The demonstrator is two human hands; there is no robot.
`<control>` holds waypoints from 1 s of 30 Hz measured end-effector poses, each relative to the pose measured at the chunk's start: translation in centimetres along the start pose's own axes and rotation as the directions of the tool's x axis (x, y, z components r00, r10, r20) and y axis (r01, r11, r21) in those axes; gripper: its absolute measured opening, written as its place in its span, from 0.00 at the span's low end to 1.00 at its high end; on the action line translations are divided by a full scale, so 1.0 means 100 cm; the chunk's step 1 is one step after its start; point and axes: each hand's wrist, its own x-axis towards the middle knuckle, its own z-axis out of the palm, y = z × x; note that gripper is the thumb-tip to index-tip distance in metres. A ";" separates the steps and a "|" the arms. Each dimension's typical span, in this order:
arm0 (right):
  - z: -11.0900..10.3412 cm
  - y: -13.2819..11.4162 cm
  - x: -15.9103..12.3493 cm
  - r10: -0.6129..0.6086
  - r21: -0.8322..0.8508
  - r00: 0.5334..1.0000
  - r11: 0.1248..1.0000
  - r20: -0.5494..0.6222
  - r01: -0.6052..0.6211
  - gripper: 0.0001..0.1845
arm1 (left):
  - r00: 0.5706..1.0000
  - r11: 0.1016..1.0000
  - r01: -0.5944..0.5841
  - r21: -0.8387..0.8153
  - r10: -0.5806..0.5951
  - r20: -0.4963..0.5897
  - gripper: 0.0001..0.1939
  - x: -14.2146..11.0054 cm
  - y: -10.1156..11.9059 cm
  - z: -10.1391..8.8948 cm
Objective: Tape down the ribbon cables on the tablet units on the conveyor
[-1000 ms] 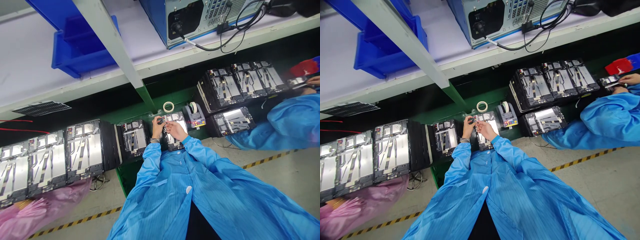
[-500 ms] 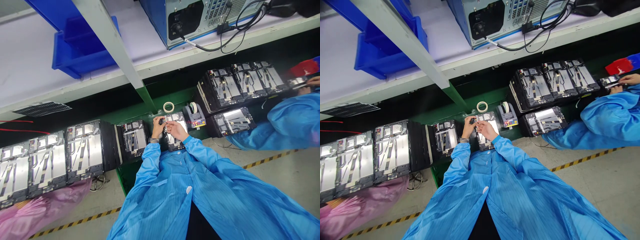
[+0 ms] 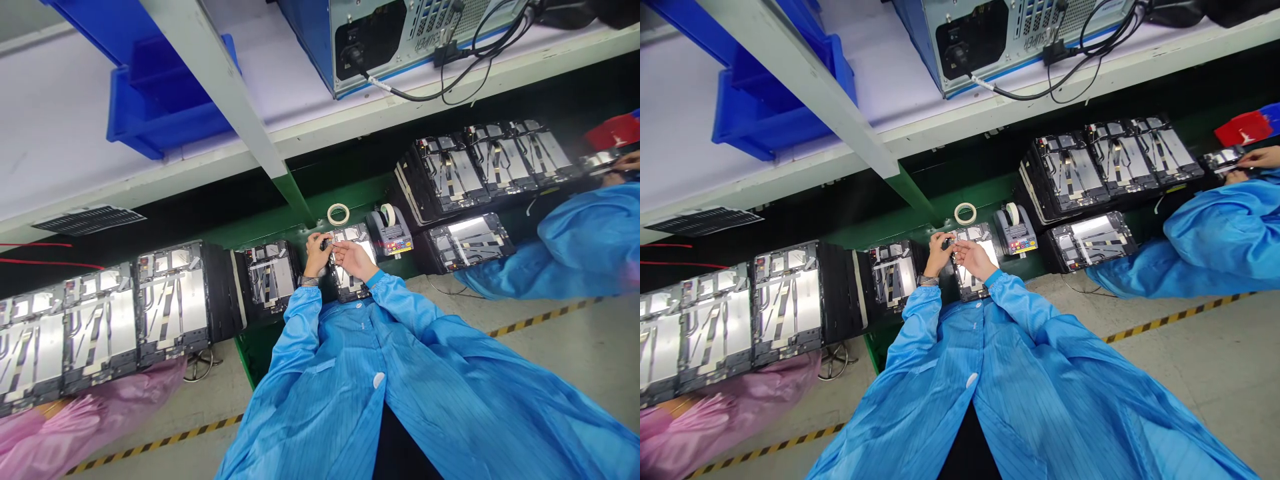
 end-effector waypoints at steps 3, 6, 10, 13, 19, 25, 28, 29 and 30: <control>0.003 -0.004 -0.002 0.020 0.054 1.000 0.998 -0.017 -0.020 0.05 | 1.000 0.999 0.017 0.027 -0.017 0.002 0.14 -0.001 0.005 -0.002; 0.008 -0.007 -0.008 0.023 0.148 1.000 0.989 0.007 -0.024 0.05 | 1.000 0.997 0.018 0.075 -0.019 0.012 0.13 0.000 0.010 -0.004; 0.007 -0.006 -0.020 0.037 0.062 0.999 0.997 0.025 -0.039 0.08 | 0.997 0.979 0.043 0.198 -0.054 0.051 0.14 0.001 0.017 -0.007; -0.006 -0.007 -0.027 -0.016 -0.355 1.000 0.934 0.020 0.022 0.14 | 0.992 0.958 0.069 0.279 -0.097 0.086 0.15 0.000 0.023 -0.009; -0.019 -0.030 -0.022 -0.347 -0.918 0.859 -0.266 0.377 0.295 0.27 | 0.991 0.939 0.058 0.340 -0.096 0.097 0.15 -0.001 0.026 -0.010; -0.002 -0.041 -0.008 -0.034 -0.571 0.900 -0.783 0.434 0.246 0.31 | 0.990 0.940 0.064 0.336 -0.102 0.098 0.15 0.001 0.022 -0.010; -0.001 -0.044 -0.004 0.029 -0.496 0.881 -0.817 0.472 0.293 0.33 | 0.987 0.944 0.055 0.325 -0.101 0.126 0.14 0.005 0.021 -0.012; -0.003 -0.046 -0.003 0.044 -0.497 0.877 -0.810 0.478 0.311 0.33 | 0.986 0.945 0.050 0.323 -0.099 0.137 0.13 0.006 0.020 -0.013; -0.005 -0.049 -0.002 0.052 -0.512 0.876 -0.794 0.480 0.328 0.33 | 0.986 0.946 0.042 0.322 -0.091 0.141 0.12 0.008 0.020 -0.013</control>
